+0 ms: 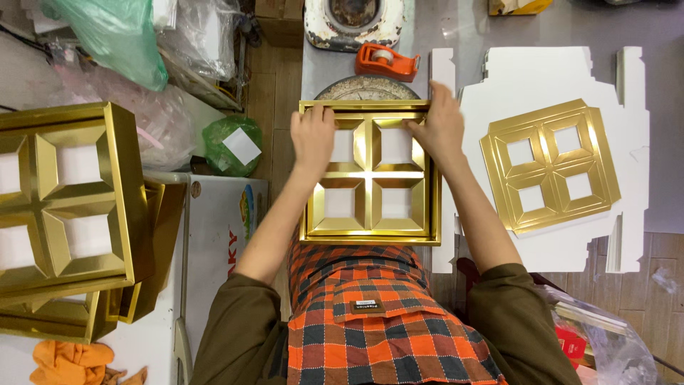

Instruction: The person folds a white cardboard box, applies gold tape to its edges, and inserts a gold plastic divider into the box. The person then places the assembled box onto a stack of similar boxes.

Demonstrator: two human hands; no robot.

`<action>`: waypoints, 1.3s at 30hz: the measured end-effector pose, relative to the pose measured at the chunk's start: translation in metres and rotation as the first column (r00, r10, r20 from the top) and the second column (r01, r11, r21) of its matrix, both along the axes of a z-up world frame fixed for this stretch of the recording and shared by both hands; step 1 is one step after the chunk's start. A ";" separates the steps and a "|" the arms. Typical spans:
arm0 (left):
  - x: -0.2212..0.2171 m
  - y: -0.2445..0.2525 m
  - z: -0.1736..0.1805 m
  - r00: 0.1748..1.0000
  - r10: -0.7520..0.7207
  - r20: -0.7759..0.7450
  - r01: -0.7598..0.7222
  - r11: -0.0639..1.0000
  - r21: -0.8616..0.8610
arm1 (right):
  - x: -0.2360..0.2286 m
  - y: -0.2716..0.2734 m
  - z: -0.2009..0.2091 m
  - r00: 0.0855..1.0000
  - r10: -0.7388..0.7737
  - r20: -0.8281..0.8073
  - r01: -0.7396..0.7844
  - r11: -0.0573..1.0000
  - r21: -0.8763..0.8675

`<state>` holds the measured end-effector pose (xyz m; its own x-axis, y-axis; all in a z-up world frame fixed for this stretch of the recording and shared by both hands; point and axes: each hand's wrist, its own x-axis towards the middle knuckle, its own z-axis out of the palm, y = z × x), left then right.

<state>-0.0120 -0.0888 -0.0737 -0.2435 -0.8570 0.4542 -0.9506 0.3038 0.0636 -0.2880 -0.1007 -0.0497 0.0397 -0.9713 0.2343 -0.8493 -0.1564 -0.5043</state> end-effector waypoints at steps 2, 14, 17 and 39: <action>-0.024 0.023 0.004 0.999 0.001 -0.047 0.005 0.991 0.130 | 0.000 0.000 -0.003 0.999 0.021 0.046 -0.023 0.999 0.035; -0.044 0.085 -0.002 0.907 -0.410 -0.094 0.393 0.743 0.542 | 0.016 0.109 0.042 0.836 0.539 -0.101 -0.543 0.840 -0.007; -0.025 0.099 0.023 0.932 -0.344 -0.115 0.363 0.885 0.293 | 0.014 0.130 0.043 0.836 0.539 -0.105 -0.546 0.837 -0.049; -0.006 0.214 0.021 0.887 -0.383 -0.258 0.427 0.893 0.142 | 0.027 0.208 0.008 0.831 0.528 -0.178 -0.531 0.847 0.032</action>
<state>-0.0179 0.1255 -0.0529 -0.5013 -0.7795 0.3756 -0.7023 0.6201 0.3495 -0.2609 0.1078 -0.0419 0.5880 -0.7857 0.1922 -0.7071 -0.6147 -0.3496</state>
